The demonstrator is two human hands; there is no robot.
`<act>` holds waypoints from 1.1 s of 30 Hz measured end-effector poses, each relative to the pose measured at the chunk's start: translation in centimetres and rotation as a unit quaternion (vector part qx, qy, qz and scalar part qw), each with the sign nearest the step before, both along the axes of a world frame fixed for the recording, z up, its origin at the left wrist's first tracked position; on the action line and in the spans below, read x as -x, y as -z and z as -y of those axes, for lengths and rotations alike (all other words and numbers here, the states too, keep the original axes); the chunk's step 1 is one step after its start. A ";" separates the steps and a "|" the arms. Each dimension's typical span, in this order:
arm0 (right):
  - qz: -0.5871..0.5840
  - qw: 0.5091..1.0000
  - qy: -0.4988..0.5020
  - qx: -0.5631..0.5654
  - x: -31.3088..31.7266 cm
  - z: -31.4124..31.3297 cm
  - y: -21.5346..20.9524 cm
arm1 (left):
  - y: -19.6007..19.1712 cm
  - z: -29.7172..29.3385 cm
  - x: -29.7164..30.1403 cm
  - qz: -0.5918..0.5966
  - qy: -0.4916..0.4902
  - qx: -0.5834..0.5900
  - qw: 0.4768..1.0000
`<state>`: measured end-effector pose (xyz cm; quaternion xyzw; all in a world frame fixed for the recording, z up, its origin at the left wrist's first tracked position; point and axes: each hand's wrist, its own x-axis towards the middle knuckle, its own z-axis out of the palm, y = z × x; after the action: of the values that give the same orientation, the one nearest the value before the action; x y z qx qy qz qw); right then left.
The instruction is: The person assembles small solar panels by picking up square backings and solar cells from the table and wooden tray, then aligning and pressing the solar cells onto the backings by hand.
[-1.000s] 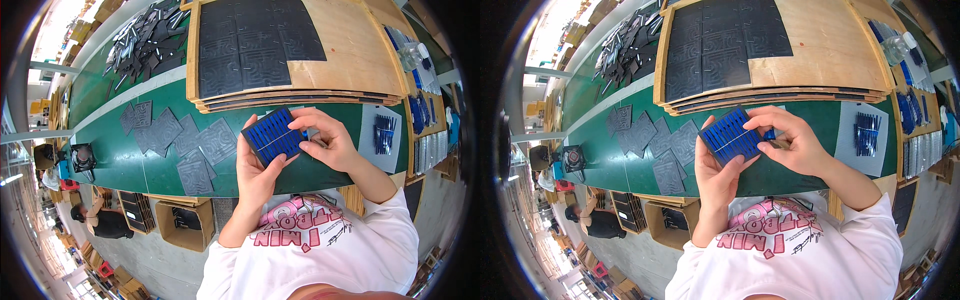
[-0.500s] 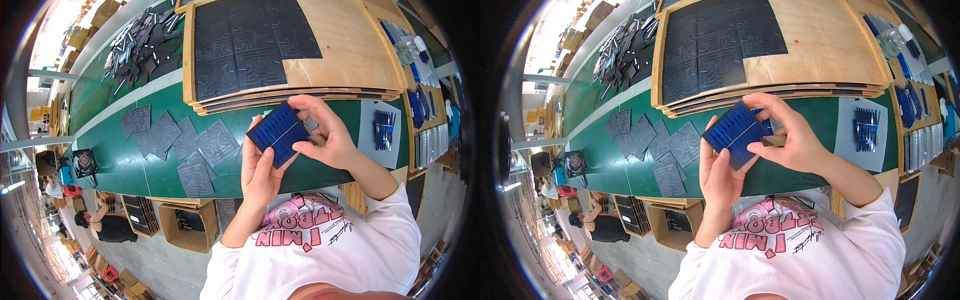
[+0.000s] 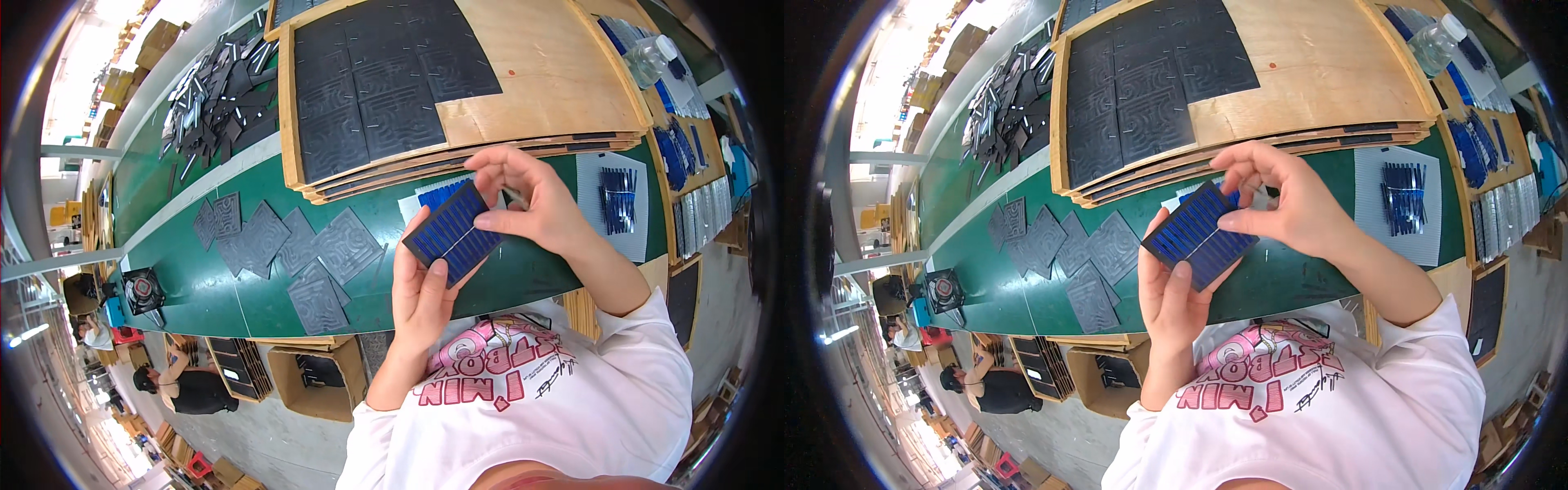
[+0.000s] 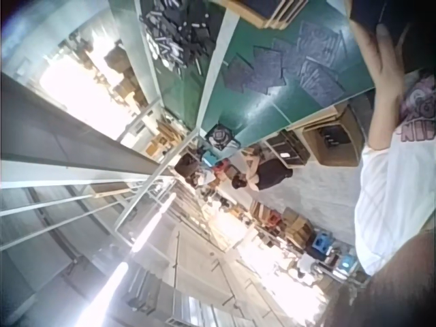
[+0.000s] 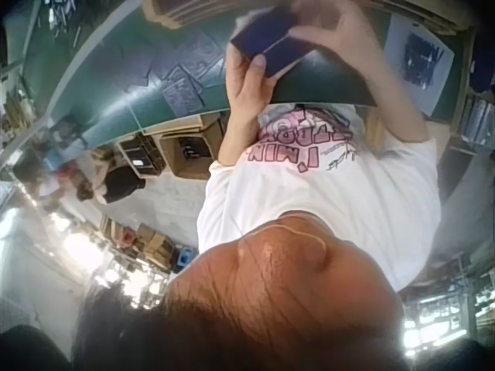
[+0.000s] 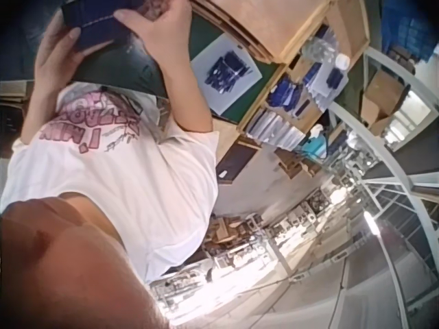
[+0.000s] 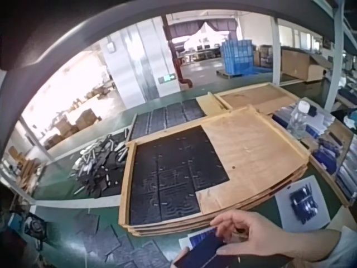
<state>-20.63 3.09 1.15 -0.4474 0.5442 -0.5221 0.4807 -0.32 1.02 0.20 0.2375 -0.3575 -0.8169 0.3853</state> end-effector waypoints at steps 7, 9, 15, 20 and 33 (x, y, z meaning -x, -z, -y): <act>0.005 1.000 -0.006 -0.010 0.0 -0.2 -0.8 | 0.0 1.0 -1.0 -0.088 0.043 -0.080 0.992; 0.040 0.999 0.012 0.001 0.2 -0.2 -0.7 | 0.6 1.4 -0.8 -0.037 -0.002 0.033 0.999; 0.046 0.998 0.047 0.012 0.4 -0.6 -0.6 | 1.4 0.7 -1.7 0.229 -0.156 0.215 0.937; 0.027 0.999 0.015 0.015 0.2 -0.3 -0.5 | 1.9 0.9 -2.3 0.194 -0.102 0.128 0.967; -0.244 0.952 -0.110 0.151 2.8 1.1 -4.5 | 0.0 3.7 -5.3 0.418 -0.053 0.395 0.816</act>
<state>-23.43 2.01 5.67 -0.6860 0.5068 -0.4168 0.3145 4.95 -2.69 0.22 0.4022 -0.7629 -0.4062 0.3019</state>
